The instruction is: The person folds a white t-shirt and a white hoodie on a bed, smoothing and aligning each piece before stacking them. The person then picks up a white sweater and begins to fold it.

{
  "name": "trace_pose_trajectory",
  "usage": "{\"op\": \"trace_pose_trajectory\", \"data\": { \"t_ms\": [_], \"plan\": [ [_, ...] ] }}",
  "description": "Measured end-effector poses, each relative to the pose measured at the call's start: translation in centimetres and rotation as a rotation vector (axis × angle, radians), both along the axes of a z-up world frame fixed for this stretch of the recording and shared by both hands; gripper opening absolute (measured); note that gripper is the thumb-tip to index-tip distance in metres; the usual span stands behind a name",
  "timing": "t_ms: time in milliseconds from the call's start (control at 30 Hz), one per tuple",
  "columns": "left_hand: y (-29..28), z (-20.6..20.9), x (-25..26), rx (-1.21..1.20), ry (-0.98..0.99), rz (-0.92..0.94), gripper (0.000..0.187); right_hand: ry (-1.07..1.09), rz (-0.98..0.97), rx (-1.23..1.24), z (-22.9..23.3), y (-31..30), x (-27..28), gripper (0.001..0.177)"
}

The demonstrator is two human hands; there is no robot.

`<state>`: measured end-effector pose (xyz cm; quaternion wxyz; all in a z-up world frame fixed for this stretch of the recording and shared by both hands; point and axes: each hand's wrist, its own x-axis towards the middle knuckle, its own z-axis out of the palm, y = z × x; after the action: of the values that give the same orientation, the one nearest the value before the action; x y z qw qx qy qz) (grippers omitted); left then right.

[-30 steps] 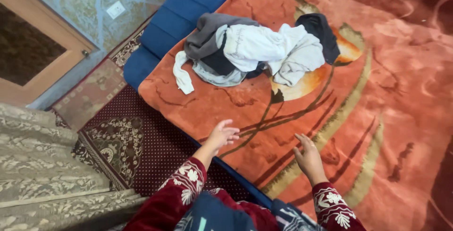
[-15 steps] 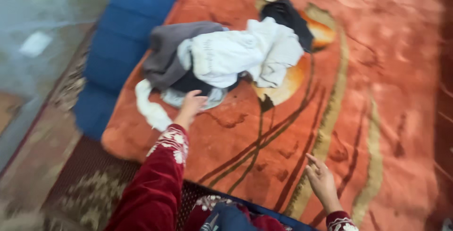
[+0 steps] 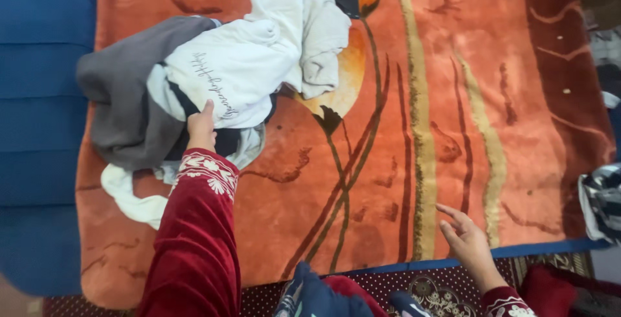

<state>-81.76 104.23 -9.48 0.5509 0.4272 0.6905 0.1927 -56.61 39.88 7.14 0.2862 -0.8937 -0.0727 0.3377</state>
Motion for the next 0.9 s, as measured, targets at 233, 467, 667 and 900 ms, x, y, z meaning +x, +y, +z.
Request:
{"op": "trace_pose_trajectory", "data": {
  "t_ms": [233,467,667,900],
  "plan": [
    [-4.9,0.3,8.6,0.797,-0.021,-0.607,0.035,0.004,0.042,0.056,1.3,1.5,-1.0,0.044],
    [-36.5,14.4,9.2,0.404,-0.608,-1.453,0.037,0.740,-0.499,0.517,-1.0,7.2,-3.6,0.053],
    [-42.2,21.7,4.1,0.499,-0.444,-1.596,0.045,0.968,-0.507,0.690,-4.5,6.1,-7.5,0.048],
    [-43.4,18.7,2.7,-0.465,-0.361,-0.898,0.058,0.833,-0.534,0.904,1.1,1.0,-7.5,0.047]
  ]
}}
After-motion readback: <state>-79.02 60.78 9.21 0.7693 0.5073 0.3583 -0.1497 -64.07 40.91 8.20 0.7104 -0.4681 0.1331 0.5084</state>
